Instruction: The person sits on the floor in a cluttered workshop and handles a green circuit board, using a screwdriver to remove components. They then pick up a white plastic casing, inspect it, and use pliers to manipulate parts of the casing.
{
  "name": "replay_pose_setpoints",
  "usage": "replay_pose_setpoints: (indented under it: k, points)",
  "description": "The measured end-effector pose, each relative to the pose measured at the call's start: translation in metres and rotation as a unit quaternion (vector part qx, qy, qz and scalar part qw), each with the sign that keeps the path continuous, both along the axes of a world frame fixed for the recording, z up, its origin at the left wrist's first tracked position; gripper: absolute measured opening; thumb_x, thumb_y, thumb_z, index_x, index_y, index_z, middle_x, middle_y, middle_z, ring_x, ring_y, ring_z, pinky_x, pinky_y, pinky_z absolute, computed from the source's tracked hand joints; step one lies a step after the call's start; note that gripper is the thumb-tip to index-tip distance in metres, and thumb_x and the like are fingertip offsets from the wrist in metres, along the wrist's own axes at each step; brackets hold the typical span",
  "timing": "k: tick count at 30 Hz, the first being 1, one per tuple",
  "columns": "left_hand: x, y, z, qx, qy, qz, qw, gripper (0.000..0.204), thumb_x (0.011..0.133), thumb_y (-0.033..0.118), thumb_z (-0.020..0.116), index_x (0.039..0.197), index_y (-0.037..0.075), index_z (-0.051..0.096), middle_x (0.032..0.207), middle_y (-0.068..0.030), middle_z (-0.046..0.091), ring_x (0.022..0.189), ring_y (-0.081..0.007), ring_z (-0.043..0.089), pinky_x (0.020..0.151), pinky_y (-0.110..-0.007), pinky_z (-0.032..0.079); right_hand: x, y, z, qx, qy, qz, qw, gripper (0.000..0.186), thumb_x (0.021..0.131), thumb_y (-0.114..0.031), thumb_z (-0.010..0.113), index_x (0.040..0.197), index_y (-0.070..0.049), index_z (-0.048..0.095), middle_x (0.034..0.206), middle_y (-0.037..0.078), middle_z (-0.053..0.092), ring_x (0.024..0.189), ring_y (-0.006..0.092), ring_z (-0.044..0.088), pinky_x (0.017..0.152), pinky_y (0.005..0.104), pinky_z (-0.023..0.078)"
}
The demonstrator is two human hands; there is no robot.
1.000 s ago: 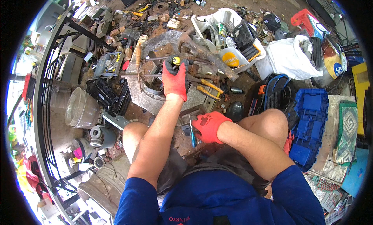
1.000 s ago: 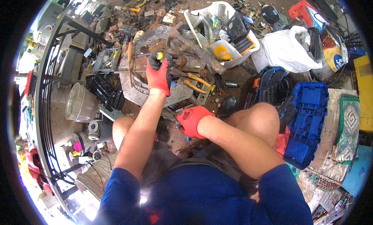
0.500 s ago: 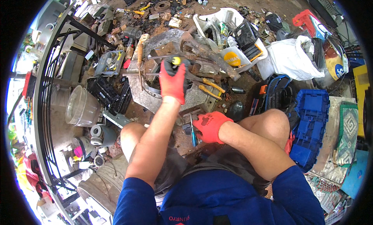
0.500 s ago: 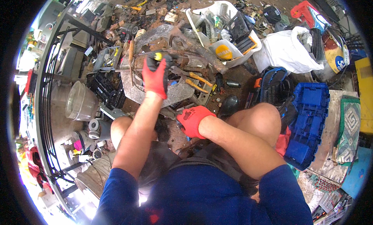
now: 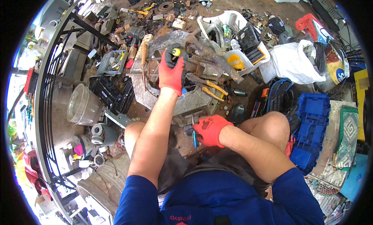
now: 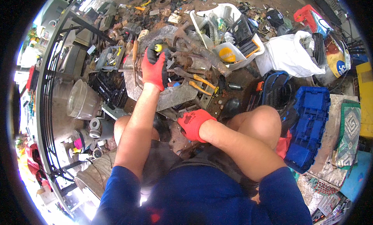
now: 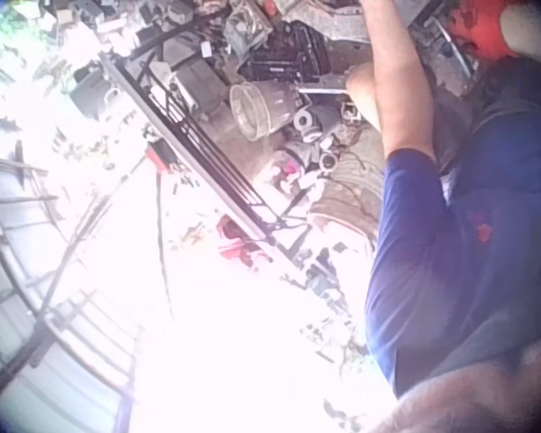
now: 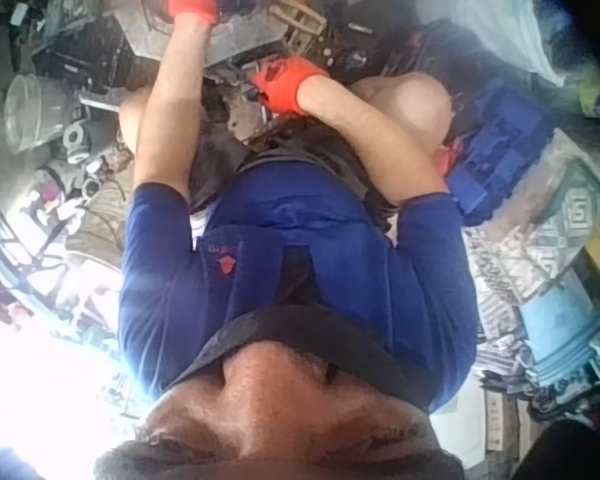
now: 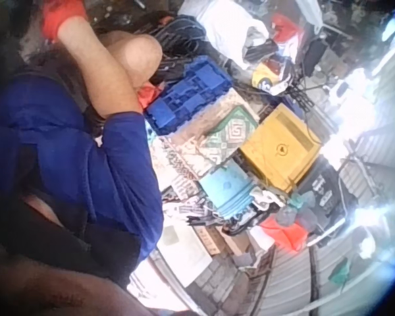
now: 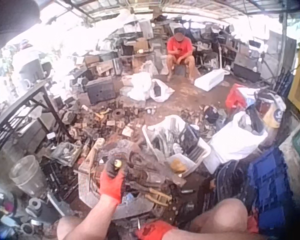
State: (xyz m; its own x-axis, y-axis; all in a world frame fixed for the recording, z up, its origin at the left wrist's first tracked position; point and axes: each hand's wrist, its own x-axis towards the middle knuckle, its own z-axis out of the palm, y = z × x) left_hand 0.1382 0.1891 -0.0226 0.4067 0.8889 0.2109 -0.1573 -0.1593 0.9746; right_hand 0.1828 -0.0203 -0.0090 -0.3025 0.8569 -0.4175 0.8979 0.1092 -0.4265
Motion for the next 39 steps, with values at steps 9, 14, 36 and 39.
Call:
replay_pose_setpoints:
  k: [9,14,36,39]
  points:
    - [0.024,-0.001,-0.019,0.057,0.062,0.007,0.996,0.047,0.089,0.008,0.07,0.134,0.002,0.055,0.122,-0.0094,0.067,0.11,-0.0145,0.061,0.099,-0.03,0.046,0.015,-0.008,0.005,-0.021,0.006,-0.032,0.999,0.033,0.088,-0.032,0.057,0.109,-0.009,0.067,0.11,0.015,0.069,0.098,0.0338,0.068,0.082,0.0457,0.055]
    - [0.03,-0.002,-0.017,0.156,0.131,0.033,0.978,0.05,0.087,0.011,0.072,0.133,0.002,0.056,0.125,-0.015,0.066,0.116,-0.0215,0.063,0.099,-0.034,0.047,0.017,-0.011,0.007,-0.039,0.019,-0.031,0.999,0.033,0.088,-0.033,0.059,0.11,-0.008,0.065,0.107,0.015,0.067,0.098,0.0332,0.067,0.083,0.045,0.054]
    - [0.049,0.018,-0.003,0.14,0.216,-0.014,0.966,0.052,0.096,0.012,0.061,0.146,0.009,0.047,0.133,-0.0108,0.063,0.121,-0.0176,0.059,0.103,-0.033,0.043,0.025,-0.015,0.007,-0.069,0.018,-0.028,0.997,0.034,0.09,-0.032,0.058,0.113,-0.007,0.062,0.109,0.017,0.065,0.098,0.0339,0.066,0.085,0.0449,0.053]
    - [0.052,0.024,-0.021,0.169,0.313,-0.026,0.934,0.054,0.096,0.019,0.063,0.146,0.009,0.046,0.13,-0.0145,0.064,0.122,-0.0227,0.06,0.102,-0.034,0.044,0.025,-0.016,0.007,-0.06,0.019,-0.032,0.997,0.034,0.09,-0.032,0.058,0.113,-0.007,0.062,0.108,0.016,0.065,0.098,0.0336,0.066,0.085,0.0444,0.053]
